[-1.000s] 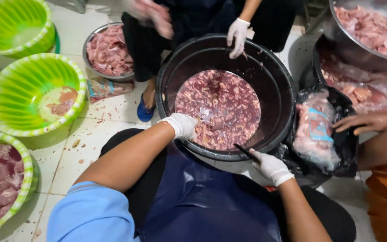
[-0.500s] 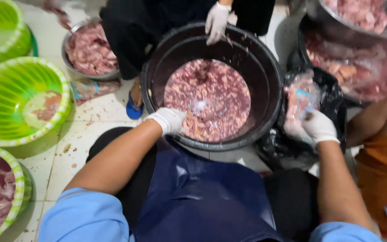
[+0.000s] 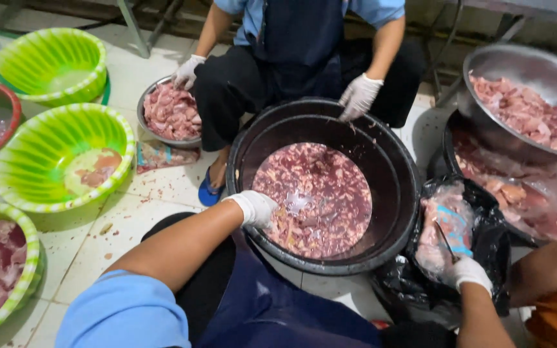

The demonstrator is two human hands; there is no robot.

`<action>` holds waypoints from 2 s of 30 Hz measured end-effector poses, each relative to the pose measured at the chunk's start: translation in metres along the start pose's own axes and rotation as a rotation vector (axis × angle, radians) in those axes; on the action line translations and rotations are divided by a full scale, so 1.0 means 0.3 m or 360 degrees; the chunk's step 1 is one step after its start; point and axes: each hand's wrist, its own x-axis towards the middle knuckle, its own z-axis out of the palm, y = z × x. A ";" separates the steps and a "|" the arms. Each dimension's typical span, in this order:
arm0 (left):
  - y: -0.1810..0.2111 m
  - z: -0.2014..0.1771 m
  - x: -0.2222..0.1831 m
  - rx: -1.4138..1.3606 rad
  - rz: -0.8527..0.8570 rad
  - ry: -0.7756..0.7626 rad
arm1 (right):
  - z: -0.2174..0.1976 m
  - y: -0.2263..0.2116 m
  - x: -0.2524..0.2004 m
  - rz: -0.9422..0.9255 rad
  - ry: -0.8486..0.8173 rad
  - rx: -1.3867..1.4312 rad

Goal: Workers are manually trimming and sorting raw chicken pieces in a production environment.

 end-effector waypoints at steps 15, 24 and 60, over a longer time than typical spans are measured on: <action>0.017 -0.017 -0.085 -0.0004 0.0062 -0.0031 | -0.006 0.054 0.287 0.0120 0.0671 0.0960; 0.034 0.017 0.002 -0.0041 0.0136 0.0145 | -0.139 -0.185 0.178 -0.0530 0.0871 0.2020; 0.179 -0.011 0.312 -0.1035 0.0050 0.0755 | 0.048 -0.690 -0.352 -0.0435 -0.0502 0.2578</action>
